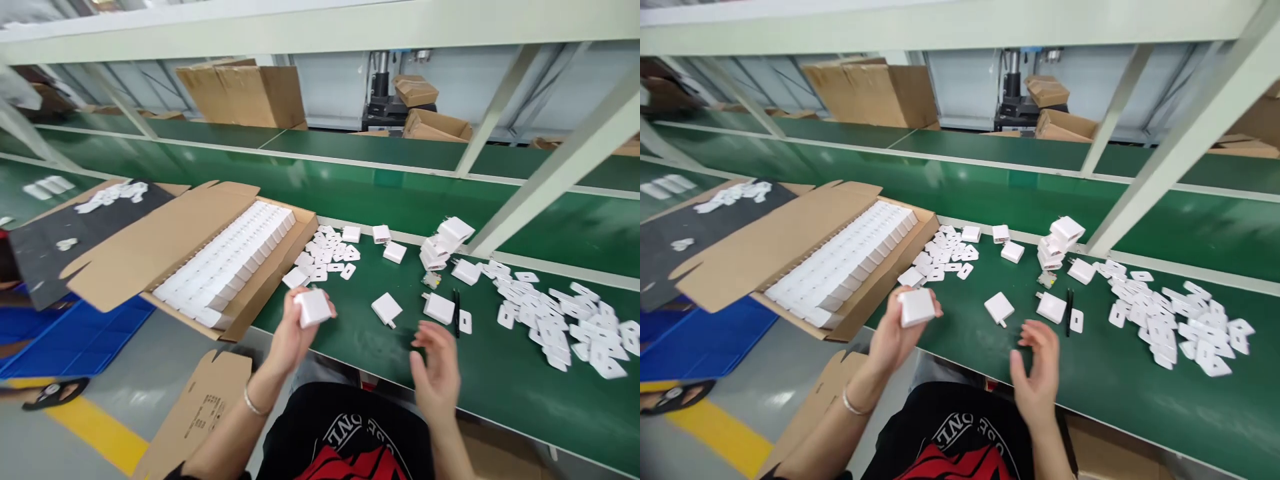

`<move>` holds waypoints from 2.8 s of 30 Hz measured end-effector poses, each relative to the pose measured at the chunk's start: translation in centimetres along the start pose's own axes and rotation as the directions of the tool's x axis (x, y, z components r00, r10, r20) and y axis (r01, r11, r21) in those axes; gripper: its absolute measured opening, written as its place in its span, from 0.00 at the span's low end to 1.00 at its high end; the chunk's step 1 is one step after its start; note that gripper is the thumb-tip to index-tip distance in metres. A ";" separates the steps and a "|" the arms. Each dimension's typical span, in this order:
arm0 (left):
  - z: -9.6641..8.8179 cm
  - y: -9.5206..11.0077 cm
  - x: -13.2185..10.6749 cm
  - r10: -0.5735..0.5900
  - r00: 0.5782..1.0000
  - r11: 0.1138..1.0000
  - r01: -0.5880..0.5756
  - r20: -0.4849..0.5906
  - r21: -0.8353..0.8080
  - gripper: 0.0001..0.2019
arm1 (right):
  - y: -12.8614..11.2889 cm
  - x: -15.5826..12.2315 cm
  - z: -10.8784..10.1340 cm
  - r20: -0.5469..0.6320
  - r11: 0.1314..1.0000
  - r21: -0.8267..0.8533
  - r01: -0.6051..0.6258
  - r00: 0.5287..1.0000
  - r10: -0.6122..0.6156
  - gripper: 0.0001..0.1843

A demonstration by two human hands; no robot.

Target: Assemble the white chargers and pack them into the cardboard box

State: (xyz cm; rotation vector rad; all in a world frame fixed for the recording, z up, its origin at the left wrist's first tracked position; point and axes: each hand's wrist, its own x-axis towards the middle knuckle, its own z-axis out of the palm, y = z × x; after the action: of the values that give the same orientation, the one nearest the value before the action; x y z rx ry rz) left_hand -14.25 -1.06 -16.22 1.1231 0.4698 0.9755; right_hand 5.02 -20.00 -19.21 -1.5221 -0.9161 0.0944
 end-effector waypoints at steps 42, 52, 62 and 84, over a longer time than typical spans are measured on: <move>12.3 -5.3 4.7 -0.284 0.933 -0.093 -0.257 0.222 0.962 0.38 | 6.6 4.6 -11.9 0.041 0.674 -0.734 0.081 0.996 -0.074 0.20; 10.8 -5.7 4.1 -0.161 0.897 0.085 -0.404 0.413 0.911 0.39 | 6.2 4.4 -11.9 -0.261 0.681 -0.703 -0.202 0.965 0.017 0.28; 8.9 -5.8 3.4 -0.026 0.864 0.603 -0.388 0.503 0.697 0.19 | 7.2 3.7 -13.7 -0.210 0.588 -0.792 -0.164 0.978 -0.011 0.35; 8.5 -3.1 -1.1 0.181 0.843 0.772 -0.441 0.506 0.458 0.24 | -6.3 1.4 -3.7 0.031 0.945 -0.300 0.130 0.992 -0.126 0.11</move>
State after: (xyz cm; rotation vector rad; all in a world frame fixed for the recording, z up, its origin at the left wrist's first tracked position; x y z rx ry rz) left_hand -7.20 -6.86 -15.82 1.9675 0.1903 0.8525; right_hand 4.99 -22.88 -12.31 -1.7388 -1.0726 -0.1377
